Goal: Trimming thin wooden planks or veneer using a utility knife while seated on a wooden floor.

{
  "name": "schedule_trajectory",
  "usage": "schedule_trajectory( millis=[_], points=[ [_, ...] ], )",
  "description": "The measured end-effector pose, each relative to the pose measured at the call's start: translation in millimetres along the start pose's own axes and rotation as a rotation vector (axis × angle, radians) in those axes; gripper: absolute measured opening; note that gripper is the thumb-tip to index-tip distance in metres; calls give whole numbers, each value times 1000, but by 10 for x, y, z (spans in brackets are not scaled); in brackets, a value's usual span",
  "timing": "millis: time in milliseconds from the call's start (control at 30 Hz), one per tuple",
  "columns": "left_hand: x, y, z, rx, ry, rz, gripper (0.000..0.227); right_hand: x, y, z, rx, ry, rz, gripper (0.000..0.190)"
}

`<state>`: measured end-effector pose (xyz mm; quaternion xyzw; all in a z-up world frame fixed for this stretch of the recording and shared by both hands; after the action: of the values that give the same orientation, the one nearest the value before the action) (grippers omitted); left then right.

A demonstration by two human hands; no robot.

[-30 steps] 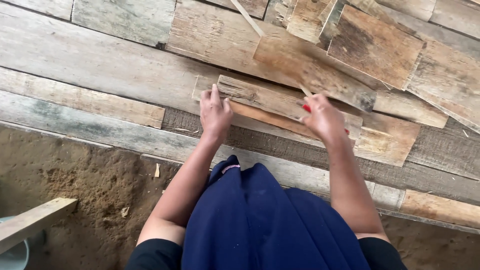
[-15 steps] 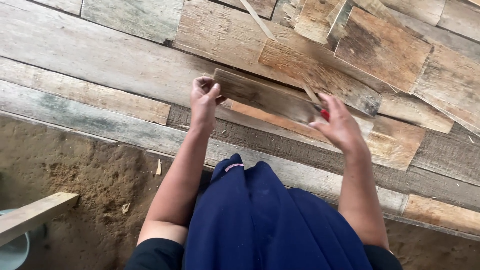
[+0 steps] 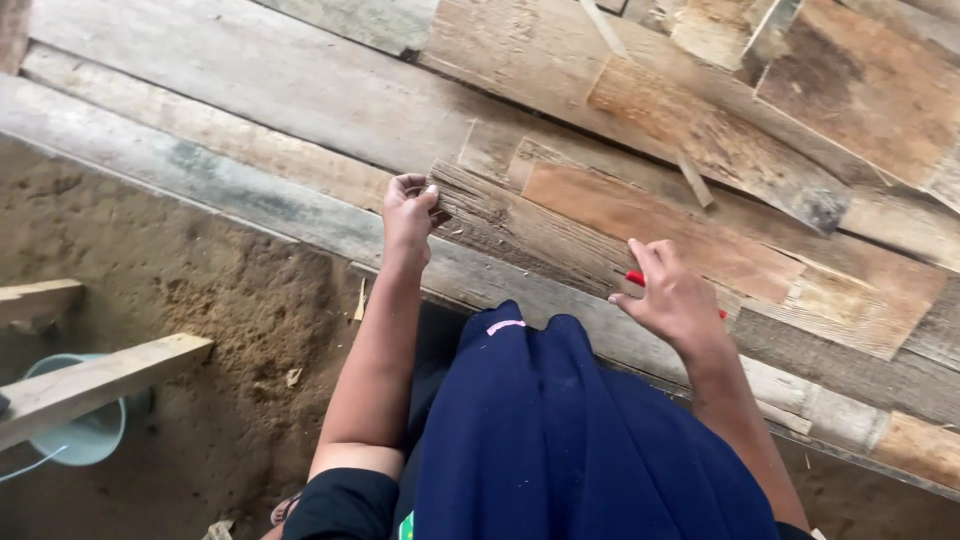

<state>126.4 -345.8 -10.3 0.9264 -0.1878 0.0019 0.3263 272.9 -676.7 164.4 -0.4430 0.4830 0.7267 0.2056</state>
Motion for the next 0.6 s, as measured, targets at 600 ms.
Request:
schedule_trajectory(
  millis=[600],
  points=[
    [-716, 77, -143, 989, -1104, -134, 41, 794, -102, 110, -236, 184, -337, 85]
  ],
)
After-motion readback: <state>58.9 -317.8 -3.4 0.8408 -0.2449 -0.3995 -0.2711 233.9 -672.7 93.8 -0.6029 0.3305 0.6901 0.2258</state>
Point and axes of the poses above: each hand's wrist, its own y-axis away from the middle knuckle, its own x-axis out of the palm, z = x × y, the point moved 1 cm from there along -y, towards the middle knuckle, and after that the axes turned 8 degrees about -z, right-handed, at the moved point
